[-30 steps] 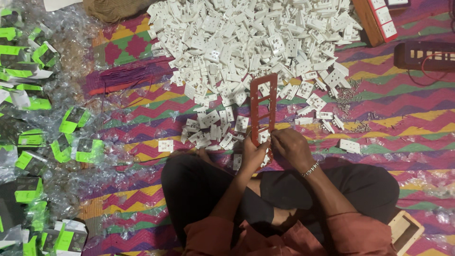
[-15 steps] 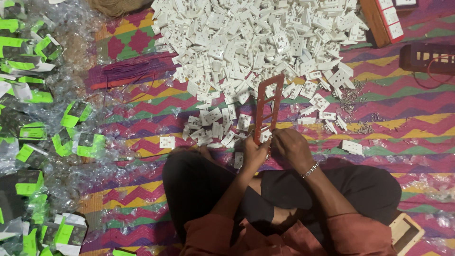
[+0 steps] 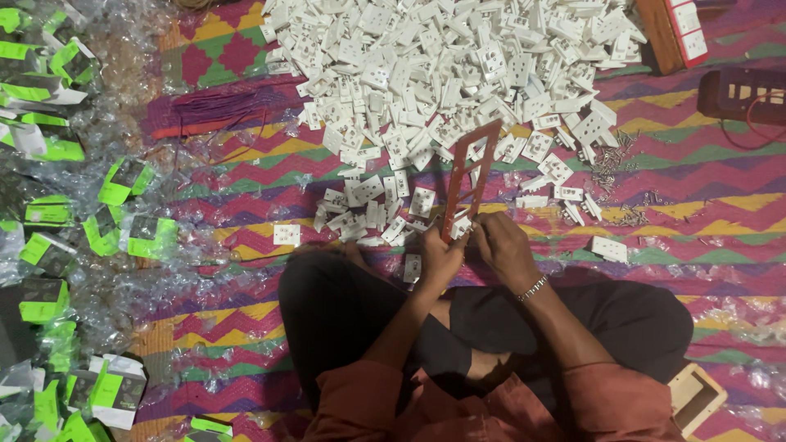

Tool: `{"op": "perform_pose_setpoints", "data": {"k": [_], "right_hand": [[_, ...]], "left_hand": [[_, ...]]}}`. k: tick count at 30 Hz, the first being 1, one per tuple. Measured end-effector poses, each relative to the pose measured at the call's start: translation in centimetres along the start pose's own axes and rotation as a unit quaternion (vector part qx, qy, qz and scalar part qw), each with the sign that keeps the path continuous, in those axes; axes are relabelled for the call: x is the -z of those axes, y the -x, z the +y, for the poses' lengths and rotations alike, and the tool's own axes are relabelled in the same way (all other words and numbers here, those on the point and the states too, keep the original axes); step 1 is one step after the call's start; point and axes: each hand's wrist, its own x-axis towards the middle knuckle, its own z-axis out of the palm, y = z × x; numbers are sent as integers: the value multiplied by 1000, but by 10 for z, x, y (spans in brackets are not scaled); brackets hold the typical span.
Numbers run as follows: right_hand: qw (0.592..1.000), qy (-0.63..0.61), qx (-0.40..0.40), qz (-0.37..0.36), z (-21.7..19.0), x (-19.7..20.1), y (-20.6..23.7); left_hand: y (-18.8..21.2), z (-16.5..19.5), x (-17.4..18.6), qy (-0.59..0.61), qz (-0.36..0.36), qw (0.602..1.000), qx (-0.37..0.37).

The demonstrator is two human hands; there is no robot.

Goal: The person sits on the floor and assembles white electrical socket modules onto a red power strip base. They pick up modules and screws from piles on the floor, place the modules into the base, and tighten the screws by hand to secure them.

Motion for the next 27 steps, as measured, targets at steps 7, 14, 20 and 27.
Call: {"op": "perform_pose_setpoints", "data": {"k": [7,14,20,27], "right_hand": [[998,-36,-46,21,11,-15,8],[956,-185,-227,-10,23,-33,24],[897,-349,-270,-24,30,-34,27],[866,-366,-339,-37,26,-30,26]], "left_hand": [[-1,6,1,-12,-5,1000,-2],[1,7,4,-5,-11,1000,-17],[3,5,3,-10,-22,1000,-14],[4,4,4,-41,-8,997,-66]]}}
